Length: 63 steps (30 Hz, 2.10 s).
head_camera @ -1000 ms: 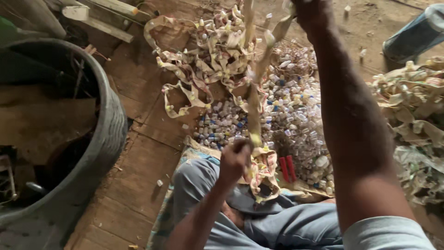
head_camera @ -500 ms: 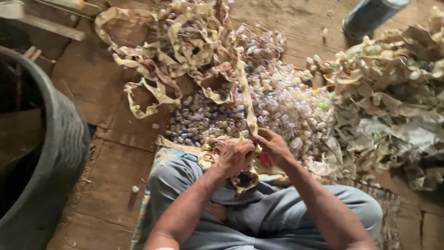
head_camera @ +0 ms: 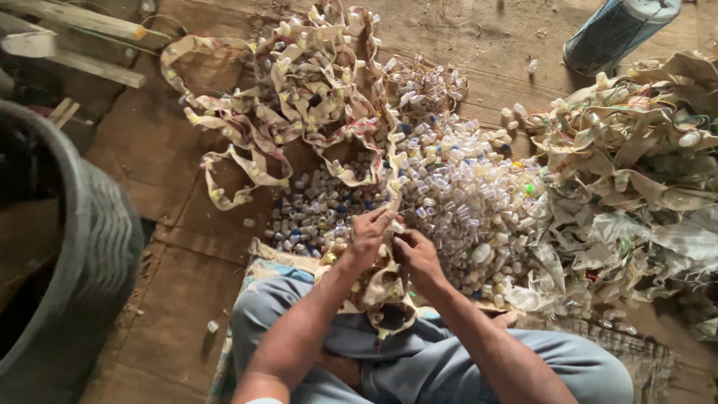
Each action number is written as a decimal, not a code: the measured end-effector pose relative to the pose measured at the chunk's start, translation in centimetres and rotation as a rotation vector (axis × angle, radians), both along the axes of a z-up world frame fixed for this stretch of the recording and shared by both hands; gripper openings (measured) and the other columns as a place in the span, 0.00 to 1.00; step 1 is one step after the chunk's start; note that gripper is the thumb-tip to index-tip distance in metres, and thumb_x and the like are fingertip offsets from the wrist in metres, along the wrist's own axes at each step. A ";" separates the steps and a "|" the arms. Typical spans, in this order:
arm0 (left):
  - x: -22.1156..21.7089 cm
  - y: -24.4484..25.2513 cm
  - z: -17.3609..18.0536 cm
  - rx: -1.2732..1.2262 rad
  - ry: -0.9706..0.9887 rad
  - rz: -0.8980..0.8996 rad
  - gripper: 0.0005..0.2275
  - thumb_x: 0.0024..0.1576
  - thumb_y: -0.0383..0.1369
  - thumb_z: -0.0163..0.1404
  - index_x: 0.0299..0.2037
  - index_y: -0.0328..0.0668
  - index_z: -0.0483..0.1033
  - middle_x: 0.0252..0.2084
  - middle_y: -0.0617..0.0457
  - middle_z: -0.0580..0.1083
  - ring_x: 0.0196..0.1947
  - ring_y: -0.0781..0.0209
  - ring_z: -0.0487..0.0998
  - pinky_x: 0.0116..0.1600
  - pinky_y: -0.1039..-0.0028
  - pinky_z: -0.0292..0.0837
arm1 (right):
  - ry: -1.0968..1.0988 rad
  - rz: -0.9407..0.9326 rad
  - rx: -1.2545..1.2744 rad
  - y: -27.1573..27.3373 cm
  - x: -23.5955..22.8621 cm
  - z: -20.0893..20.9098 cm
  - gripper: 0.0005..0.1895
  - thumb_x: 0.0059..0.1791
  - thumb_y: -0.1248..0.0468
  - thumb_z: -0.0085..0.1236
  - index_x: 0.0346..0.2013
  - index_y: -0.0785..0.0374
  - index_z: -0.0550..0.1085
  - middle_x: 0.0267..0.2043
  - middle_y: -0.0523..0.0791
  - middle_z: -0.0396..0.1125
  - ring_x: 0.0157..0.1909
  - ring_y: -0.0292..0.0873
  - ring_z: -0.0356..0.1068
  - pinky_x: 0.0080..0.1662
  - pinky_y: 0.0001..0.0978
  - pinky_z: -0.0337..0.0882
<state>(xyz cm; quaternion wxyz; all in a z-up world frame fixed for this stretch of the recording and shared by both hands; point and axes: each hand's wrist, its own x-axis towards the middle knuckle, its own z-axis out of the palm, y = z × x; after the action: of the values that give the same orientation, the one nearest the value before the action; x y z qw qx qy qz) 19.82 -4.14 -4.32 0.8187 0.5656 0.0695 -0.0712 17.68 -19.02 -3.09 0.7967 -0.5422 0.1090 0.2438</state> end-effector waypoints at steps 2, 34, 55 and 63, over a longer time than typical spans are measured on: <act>0.3 -0.3 -0.6 0.112 -0.053 0.100 0.12 0.64 0.35 0.54 0.47 0.31 0.83 0.33 0.52 0.79 0.30 0.69 0.74 0.32 0.75 0.70 | -0.125 -0.063 -0.499 -0.7 0.8 0.2 0.14 0.50 0.61 0.58 0.49 0.62 0.72 0.38 0.41 0.71 0.34 0.33 0.70 0.35 0.28 0.74; -1.3 -1.0 1.1 0.255 0.016 0.254 0.11 0.58 0.31 0.59 0.48 0.34 0.83 0.37 0.55 0.83 0.33 0.72 0.79 0.38 0.81 0.76 | -0.280 0.011 -0.501 -0.5 0.6 1.7 0.08 0.53 0.70 0.52 0.46 0.67 0.74 0.35 0.46 0.70 0.37 0.40 0.68 0.39 0.31 0.69; -3.0 -0.3 0.5 0.244 -0.226 -0.257 0.13 0.56 0.31 0.54 0.49 0.33 0.81 0.40 0.51 0.81 0.38 0.69 0.79 0.42 0.79 0.76 | -0.023 -0.032 -0.052 -4.0 4.2 0.6 0.14 0.56 0.54 0.53 0.45 0.63 0.73 0.27 0.40 0.65 0.22 0.32 0.62 0.23 0.23 0.63; -1.3 -0.3 0.2 -0.314 0.290 -0.132 0.14 0.60 0.34 0.54 0.52 0.33 0.77 0.40 0.51 0.80 0.35 0.64 0.81 0.38 0.72 0.80 | -0.299 0.046 -0.417 -2.0 2.7 1.3 0.15 0.55 0.55 0.54 0.39 0.66 0.75 0.30 0.40 0.71 0.28 0.30 0.69 0.30 0.22 0.72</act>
<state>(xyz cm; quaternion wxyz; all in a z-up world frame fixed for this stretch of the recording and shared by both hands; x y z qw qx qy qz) 18.53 -4.43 -4.09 0.8718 0.4182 0.1371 -0.2152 20.34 -21.00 -1.78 0.6692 -0.7271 0.0257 0.1513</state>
